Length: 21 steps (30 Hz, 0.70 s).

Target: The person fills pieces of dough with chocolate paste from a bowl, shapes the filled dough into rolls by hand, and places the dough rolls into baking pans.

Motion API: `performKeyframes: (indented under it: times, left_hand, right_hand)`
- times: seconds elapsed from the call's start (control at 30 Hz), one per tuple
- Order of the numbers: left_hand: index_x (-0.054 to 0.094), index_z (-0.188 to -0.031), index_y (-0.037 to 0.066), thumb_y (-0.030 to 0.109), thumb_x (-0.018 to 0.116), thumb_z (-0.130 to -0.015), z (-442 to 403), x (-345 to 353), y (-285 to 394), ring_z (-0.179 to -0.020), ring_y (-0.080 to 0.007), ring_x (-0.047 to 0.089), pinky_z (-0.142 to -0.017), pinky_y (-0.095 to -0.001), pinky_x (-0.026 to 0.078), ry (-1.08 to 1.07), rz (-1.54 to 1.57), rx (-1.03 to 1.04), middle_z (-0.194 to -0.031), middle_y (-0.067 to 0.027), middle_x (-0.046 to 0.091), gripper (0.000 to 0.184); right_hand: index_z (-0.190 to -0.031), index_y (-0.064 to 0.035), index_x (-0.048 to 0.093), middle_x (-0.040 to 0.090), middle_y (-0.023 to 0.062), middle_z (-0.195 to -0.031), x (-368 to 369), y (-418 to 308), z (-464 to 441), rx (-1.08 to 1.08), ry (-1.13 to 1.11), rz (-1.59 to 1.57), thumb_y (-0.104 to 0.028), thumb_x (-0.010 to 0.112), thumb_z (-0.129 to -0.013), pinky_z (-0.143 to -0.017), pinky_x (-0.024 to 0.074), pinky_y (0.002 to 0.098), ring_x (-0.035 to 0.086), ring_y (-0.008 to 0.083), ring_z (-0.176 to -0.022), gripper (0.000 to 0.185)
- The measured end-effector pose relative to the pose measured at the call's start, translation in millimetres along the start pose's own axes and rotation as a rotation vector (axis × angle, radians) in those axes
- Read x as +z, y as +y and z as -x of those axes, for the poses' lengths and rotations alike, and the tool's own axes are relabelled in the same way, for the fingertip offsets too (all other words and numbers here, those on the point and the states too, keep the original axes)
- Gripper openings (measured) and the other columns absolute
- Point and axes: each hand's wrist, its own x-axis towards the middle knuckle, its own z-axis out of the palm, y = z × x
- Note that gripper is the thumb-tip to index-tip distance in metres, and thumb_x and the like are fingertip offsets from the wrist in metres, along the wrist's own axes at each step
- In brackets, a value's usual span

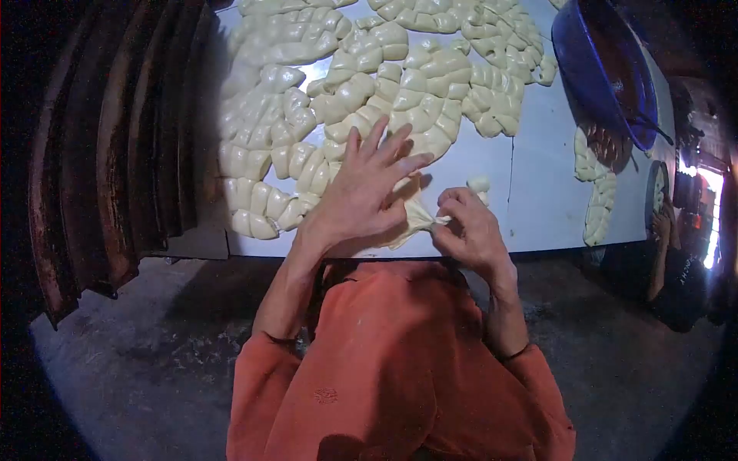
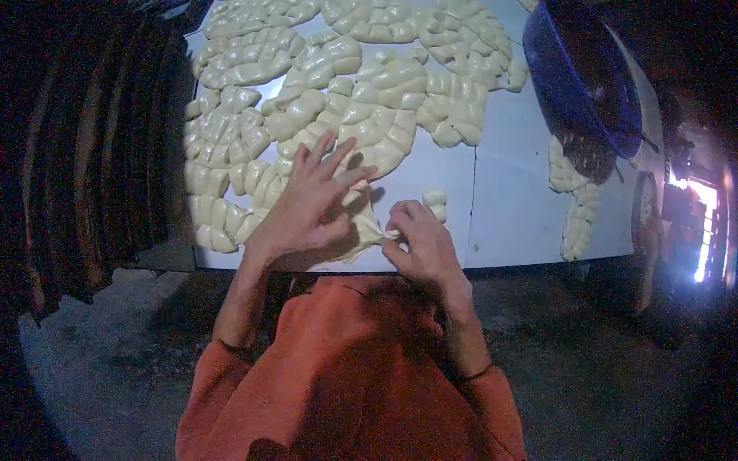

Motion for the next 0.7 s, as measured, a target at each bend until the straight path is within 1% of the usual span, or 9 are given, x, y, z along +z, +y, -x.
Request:
performKeyframes:
  times: [0.03,0.13,0.17,0.3,0.47,0.57,0.6,0.67,0.7]
  left_hand:
    - [0.049,-0.146,0.022,0.027,0.067,-0.073,4,2,7,-0.149,-0.0468,0.017,-0.116,-0.0704,0.009,-0.012,0.007,0.006,-0.160,-0.0181,0.031,0.075]
    - [0.044,-0.150,0.018,0.031,0.072,-0.071,10,5,18,-0.150,-0.0464,0.014,-0.116,-0.0708,0.008,-0.097,0.040,0.017,-0.161,-0.0175,0.029,0.084]
    - [0.042,-0.151,0.019,0.033,0.073,-0.072,12,9,19,-0.151,-0.0461,0.013,-0.116,-0.0711,0.007,-0.095,0.050,0.008,-0.161,-0.0173,0.028,0.086]
    - [0.034,-0.155,0.019,0.043,0.074,-0.074,15,18,17,-0.152,-0.0447,0.010,-0.115,-0.0722,0.004,-0.094,0.028,-0.031,-0.162,-0.0163,0.026,0.093]
    - [0.031,-0.156,0.020,0.038,0.078,-0.073,14,19,20,-0.152,-0.0432,0.010,-0.115,-0.0721,0.003,-0.087,0.018,-0.039,-0.163,-0.0152,0.026,0.097]
    - [0.031,-0.156,0.019,0.035,0.081,-0.071,12,21,23,-0.152,-0.0424,0.013,-0.116,-0.0716,0.005,-0.070,0.040,-0.042,-0.162,-0.0143,0.027,0.100]
    - [0.031,-0.156,0.019,0.035,0.082,-0.071,12,22,24,-0.151,-0.0423,0.014,-0.116,-0.0715,0.005,-0.065,0.039,-0.044,-0.162,-0.0141,0.028,0.101]
    - [0.031,-0.156,0.019,0.036,0.080,-0.073,13,21,25,-0.151,-0.0419,0.016,-0.116,-0.0713,0.005,-0.046,0.042,-0.043,-0.161,-0.0136,0.029,0.098]
    - [0.031,-0.156,0.019,0.037,0.080,-0.074,13,23,25,-0.151,-0.0416,0.017,-0.116,-0.0712,0.005,-0.047,0.022,-0.052,-0.161,-0.0135,0.029,0.097]
  right_hand:
    - [-0.101,-0.0031,0.060,0.066,0.0095,-0.102,3,6,2,0.106,-0.035,-0.281,-0.013,0.065,-0.083,-0.070,0.0532,0.0342,0.066,0.0219,-0.083,0.021]
    - [-0.110,-0.0023,0.057,0.069,0.0121,-0.098,11,14,5,0.465,-0.033,-0.617,-0.014,0.065,-0.086,-0.070,0.0531,0.0311,0.066,0.0151,-0.079,0.028]
    - [-0.120,-0.0033,0.054,0.070,0.0133,-0.092,16,12,4,0.445,0.020,-0.780,-0.019,0.068,-0.088,-0.073,0.0531,0.0320,0.065,0.0132,-0.082,0.038]
    - [-0.122,-0.0061,0.057,0.070,0.0177,-0.097,10,-2,1,0.302,-0.045,-0.241,-0.027,0.073,-0.088,-0.076,0.0542,0.0411,0.069,0.0276,-0.085,0.042]
    - [-0.106,-0.0044,0.063,0.068,0.0183,-0.096,18,-1,2,0.126,0.083,-0.076,-0.020,0.073,-0.087,-0.073,0.0539,0.0388,0.069,0.0295,-0.082,0.027]
    - [-0.109,-0.0027,0.061,0.065,0.0109,-0.103,27,13,5,0.465,-0.034,-0.548,-0.010,0.068,-0.090,-0.071,0.0533,0.0308,0.064,0.0134,-0.085,0.022]
    - [-0.109,-0.0027,0.061,0.065,0.0109,-0.103,28,10,4,0.465,-0.034,-0.548,-0.010,0.068,-0.090,-0.071,0.0533,0.0308,0.064,0.0134,-0.085,0.022]
    - [-0.118,-0.0005,0.057,0.066,0.0081,-0.102,33,1,0,0.337,0.131,-1.018,-0.012,0.072,-0.089,-0.076,0.0538,0.0291,0.062,0.0104,-0.088,0.035]
    - [-0.127,0.0008,0.052,0.066,0.0073,-0.102,28,-7,-1,0.438,0.110,-1.125,-0.013,0.074,-0.088,-0.082,0.0531,0.0294,0.063,0.0128,-0.092,0.046]
